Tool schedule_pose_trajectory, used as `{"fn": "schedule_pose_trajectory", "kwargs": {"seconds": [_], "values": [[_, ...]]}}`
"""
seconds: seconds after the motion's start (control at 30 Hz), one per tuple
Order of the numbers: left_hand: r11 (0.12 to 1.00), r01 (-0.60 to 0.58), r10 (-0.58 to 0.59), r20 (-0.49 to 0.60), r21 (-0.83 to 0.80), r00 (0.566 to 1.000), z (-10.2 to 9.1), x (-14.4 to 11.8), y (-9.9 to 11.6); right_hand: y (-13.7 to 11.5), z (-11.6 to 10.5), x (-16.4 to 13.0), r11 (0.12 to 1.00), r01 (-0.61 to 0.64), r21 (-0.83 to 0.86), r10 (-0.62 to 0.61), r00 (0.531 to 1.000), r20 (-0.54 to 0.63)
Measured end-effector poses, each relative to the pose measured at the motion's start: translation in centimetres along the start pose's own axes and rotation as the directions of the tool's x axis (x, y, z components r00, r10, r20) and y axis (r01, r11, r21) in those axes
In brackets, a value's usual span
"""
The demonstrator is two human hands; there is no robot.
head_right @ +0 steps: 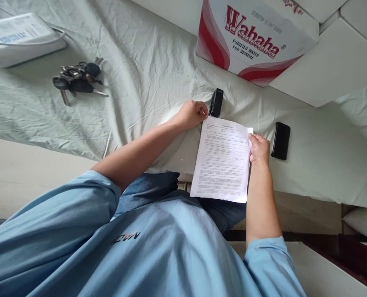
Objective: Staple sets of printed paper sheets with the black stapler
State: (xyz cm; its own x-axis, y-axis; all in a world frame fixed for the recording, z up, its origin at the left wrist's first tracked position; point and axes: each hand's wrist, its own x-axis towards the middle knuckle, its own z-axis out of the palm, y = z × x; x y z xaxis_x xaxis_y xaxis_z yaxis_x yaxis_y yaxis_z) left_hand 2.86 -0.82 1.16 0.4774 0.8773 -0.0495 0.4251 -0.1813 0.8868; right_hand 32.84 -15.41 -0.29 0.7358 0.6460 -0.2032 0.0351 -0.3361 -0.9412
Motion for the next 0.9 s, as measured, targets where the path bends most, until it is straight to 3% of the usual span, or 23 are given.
{"fn": "schedule_pose_trajectory", "kwargs": {"seconds": [0.17,0.4,0.7,0.9], "values": [[0.997,0.054,-0.051,-0.047,0.061,0.998,0.7,0.0,0.6,-0.5,0.0,0.9,0.997,-0.020,-0.071,0.020,1.000,-0.007],[0.995,0.079,-0.078,-0.021,0.062,0.997,1.0,0.7,0.7,0.1,-0.1,2.0,0.990,0.020,-0.140,-0.017,1.000,0.023],[0.998,-0.060,0.060,-0.079,0.001,0.995,1.8,-0.7,0.2,0.9,-0.4,1.9,0.982,0.147,-0.123,-0.146,0.989,0.014],[0.988,-0.116,0.112,-0.048,-0.098,0.993,0.9,-1.5,0.8,0.8,-0.2,1.2,0.981,0.151,-0.123,-0.152,0.988,0.001]]}}
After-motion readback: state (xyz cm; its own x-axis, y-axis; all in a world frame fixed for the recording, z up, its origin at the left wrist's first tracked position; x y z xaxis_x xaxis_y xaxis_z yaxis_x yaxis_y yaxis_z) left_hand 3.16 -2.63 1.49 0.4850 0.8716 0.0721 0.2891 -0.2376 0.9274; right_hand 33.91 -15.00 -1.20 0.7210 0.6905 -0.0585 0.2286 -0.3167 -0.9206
